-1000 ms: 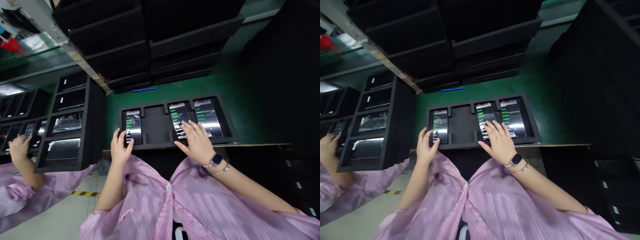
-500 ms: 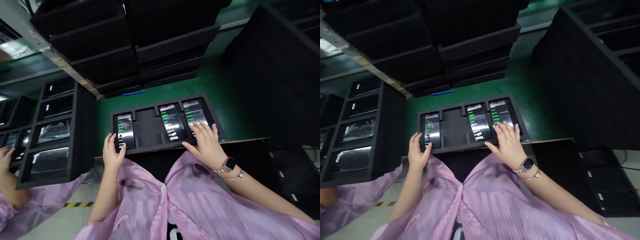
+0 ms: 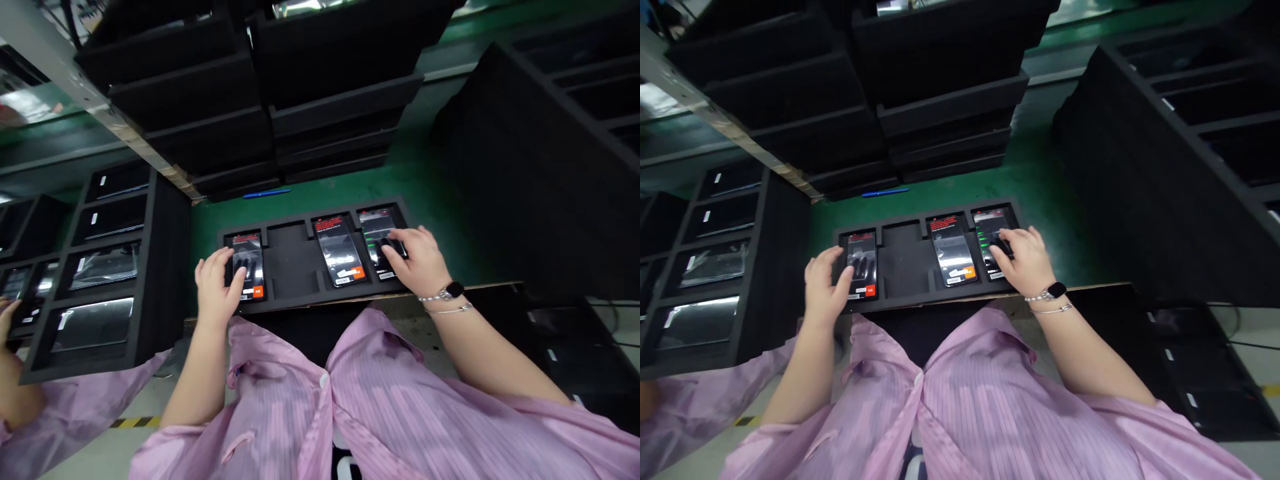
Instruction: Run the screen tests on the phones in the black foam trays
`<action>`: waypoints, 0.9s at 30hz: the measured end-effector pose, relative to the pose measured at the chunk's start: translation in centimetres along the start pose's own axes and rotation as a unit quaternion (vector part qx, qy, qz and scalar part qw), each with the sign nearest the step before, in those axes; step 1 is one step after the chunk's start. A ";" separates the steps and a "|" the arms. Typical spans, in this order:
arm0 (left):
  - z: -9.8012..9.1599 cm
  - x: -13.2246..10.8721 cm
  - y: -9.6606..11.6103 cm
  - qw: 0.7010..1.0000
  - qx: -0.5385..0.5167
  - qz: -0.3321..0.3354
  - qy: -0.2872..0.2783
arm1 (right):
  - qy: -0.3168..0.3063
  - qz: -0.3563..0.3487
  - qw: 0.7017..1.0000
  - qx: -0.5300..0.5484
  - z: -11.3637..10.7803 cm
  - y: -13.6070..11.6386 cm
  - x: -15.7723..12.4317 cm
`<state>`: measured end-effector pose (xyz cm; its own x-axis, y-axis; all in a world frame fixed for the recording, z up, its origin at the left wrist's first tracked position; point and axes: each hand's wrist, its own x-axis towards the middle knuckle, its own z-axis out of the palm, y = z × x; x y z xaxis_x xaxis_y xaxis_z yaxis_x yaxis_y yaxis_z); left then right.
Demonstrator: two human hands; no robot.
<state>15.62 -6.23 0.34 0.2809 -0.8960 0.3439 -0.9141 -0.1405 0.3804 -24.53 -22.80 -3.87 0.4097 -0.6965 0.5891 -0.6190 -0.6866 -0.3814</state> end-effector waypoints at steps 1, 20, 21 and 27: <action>0.6 0.2 0.1 1.000 0.014 0.005 0.002 | 0.001 -0.019 1.000 -0.016 0.5 0.2 0.0; 2.1 0.1 -1.3 0.994 0.086 0.030 -0.054 | -0.107 -0.020 0.994 -0.007 3.6 -4.1 2.3; 2.1 0.2 -1.5 0.994 0.086 0.035 -0.056 | -0.105 -0.025 0.994 0.000 4.1 -5.0 2.6; 2.8 0.6 -4.5 0.995 0.073 0.071 -0.023 | -0.094 -0.055 0.994 -0.029 6.7 -8.1 4.0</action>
<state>19.08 -7.32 -3.58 0.1349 -0.9290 0.3446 -0.9772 -0.0671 0.2016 -13.40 -21.43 -3.25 0.5916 -0.6474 0.4805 -0.5980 -0.7521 -0.2771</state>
